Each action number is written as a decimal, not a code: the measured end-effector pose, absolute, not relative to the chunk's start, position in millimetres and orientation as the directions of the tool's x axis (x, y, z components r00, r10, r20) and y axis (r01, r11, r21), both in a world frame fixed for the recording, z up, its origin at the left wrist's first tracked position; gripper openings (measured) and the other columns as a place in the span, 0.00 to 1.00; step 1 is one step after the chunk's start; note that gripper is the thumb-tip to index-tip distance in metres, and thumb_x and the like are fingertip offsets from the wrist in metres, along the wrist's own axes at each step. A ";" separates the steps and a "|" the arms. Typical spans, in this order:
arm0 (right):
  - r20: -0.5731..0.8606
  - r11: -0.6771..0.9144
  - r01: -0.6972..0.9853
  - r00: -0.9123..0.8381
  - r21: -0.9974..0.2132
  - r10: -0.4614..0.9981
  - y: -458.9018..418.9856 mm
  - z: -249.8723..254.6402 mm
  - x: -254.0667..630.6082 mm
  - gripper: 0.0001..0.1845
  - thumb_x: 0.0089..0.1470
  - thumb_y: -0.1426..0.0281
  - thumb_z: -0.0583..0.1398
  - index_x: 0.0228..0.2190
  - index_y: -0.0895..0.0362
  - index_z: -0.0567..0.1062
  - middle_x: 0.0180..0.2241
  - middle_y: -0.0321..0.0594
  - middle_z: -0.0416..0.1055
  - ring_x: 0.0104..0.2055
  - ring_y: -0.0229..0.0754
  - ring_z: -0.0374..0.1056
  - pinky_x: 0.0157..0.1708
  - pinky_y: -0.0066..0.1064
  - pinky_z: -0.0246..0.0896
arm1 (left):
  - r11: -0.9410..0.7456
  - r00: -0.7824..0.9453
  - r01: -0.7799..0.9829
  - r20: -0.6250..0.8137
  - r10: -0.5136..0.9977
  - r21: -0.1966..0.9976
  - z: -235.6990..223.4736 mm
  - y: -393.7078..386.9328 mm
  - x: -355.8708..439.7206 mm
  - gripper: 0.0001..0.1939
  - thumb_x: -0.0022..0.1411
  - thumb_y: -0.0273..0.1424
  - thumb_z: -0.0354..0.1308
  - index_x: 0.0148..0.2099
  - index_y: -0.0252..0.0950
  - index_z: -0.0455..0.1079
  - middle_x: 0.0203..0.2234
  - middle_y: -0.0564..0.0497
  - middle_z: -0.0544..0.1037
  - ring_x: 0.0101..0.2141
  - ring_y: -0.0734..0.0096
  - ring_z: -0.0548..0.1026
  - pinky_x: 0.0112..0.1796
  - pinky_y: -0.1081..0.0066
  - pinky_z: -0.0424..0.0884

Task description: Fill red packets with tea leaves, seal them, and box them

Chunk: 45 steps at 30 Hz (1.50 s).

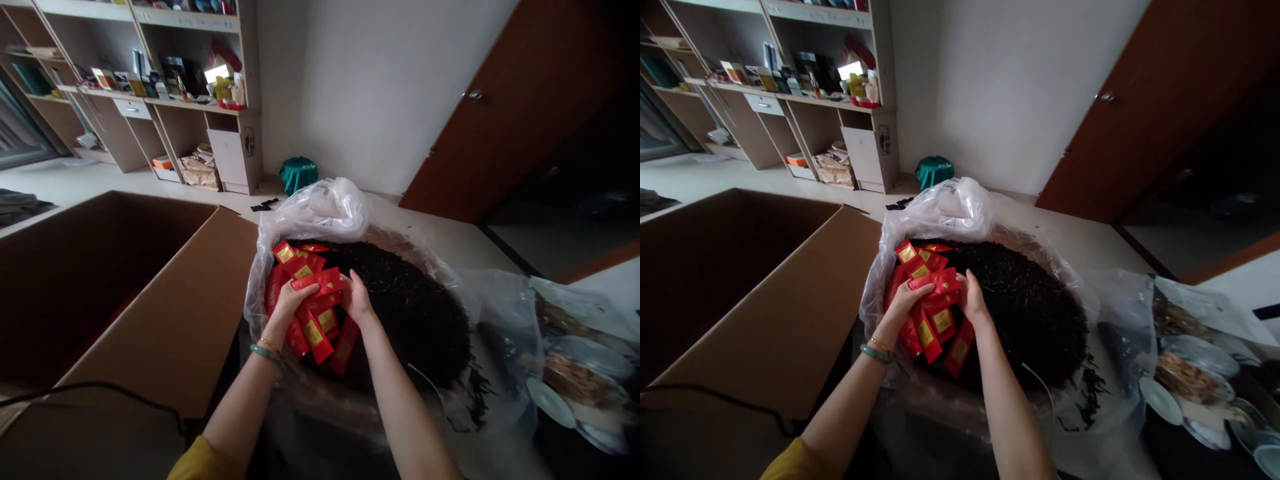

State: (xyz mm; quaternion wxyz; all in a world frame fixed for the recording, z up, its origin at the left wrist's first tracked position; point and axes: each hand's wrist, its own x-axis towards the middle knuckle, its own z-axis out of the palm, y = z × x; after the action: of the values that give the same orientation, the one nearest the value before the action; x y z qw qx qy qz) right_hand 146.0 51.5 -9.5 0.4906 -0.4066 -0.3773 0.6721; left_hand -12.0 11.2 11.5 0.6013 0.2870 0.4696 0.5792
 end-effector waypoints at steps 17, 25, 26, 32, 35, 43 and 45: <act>0.070 0.052 0.101 0.180 -0.994 0.981 137.0 -15.1 93.3 0.13 0.33 0.69 0.62 0.28 0.58 0.73 0.29 0.39 0.74 0.33 0.42 0.68 0.37 0.32 0.62 | -0.016 -0.449 -0.443 -0.207 0.870 0.896 14.6 9.2 -26.6 0.23 0.44 0.33 0.70 0.44 0.33 0.72 0.38 0.45 0.81 0.38 0.60 0.79 0.39 0.66 0.77; -0.062 -0.046 -0.108 0.155 -0.993 0.986 108.0 -22.1 91.4 0.13 0.31 0.65 0.62 0.24 0.57 0.73 0.21 0.36 0.73 0.24 0.41 0.67 0.27 0.32 0.62 | 0.140 -0.248 -0.575 -0.335 0.909 0.806 24.3 18.1 -41.2 0.21 0.47 0.33 0.69 0.45 0.34 0.74 0.38 0.44 0.81 0.38 0.56 0.80 0.40 0.60 0.78; -0.068 -0.047 -0.138 0.147 -0.989 0.987 103.7 -22.3 90.0 0.13 0.31 0.65 0.63 0.24 0.57 0.73 0.22 0.36 0.74 0.24 0.41 0.67 0.27 0.32 0.62 | 0.169 -0.204 -0.585 -0.346 0.916 0.793 24.4 20.3 -43.9 0.21 0.46 0.33 0.69 0.44 0.33 0.74 0.37 0.43 0.81 0.36 0.56 0.80 0.40 0.60 0.78; -0.088 -0.043 -0.253 0.166 -0.966 0.982 77.4 -24.5 91.8 0.11 0.33 0.63 0.61 0.24 0.56 0.73 0.24 0.36 0.75 0.26 0.41 0.69 0.30 0.32 0.64 | 0.243 -0.051 -0.547 -0.322 0.946 0.801 24.3 25.7 -47.7 0.23 0.43 0.36 0.71 0.42 0.32 0.75 0.34 0.41 0.82 0.32 0.57 0.80 0.36 0.61 0.78; -0.100 -0.044 -0.267 0.201 -0.963 0.974 64.5 -23.9 100.8 0.11 0.34 0.63 0.61 0.23 0.56 0.72 0.23 0.35 0.74 0.25 0.39 0.67 0.29 0.31 0.64 | 0.201 -0.066 -0.567 -0.288 0.955 0.799 27.0 22.0 -38.5 0.24 0.42 0.35 0.71 0.42 0.30 0.75 0.34 0.41 0.82 0.32 0.58 0.80 0.36 0.62 0.78; 0.022 0.096 -0.185 0.364 -0.978 0.931 26.8 3.4 105.6 0.13 0.40 0.62 0.60 0.28 0.58 0.72 0.25 0.33 0.72 0.24 0.38 0.66 0.28 0.31 0.63 | 0.113 -0.085 -0.658 -0.223 0.971 0.744 61.4 -4.9 -31.2 0.24 0.38 0.33 0.73 0.40 0.31 0.75 0.34 0.44 0.82 0.33 0.58 0.80 0.41 0.60 0.76; 0.075 0.146 -0.180 0.350 -0.973 0.934 20.4 17.3 89.9 0.14 0.40 0.63 0.62 0.30 0.58 0.73 0.28 0.34 0.74 0.26 0.38 0.67 0.29 0.31 0.64 | 0.056 -0.124 -0.672 -0.187 0.974 0.738 76.3 -12.5 -44.3 0.23 0.37 0.33 0.73 0.39 0.31 0.75 0.33 0.44 0.82 0.33 0.58 0.80 0.41 0.59 0.76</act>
State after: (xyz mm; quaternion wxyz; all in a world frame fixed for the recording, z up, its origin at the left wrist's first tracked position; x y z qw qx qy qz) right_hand 89.9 20.4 17.3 0.6548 -0.4965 -0.3795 0.4251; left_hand -44.3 -12.5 76.3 0.6285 0.2070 0.3648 0.6550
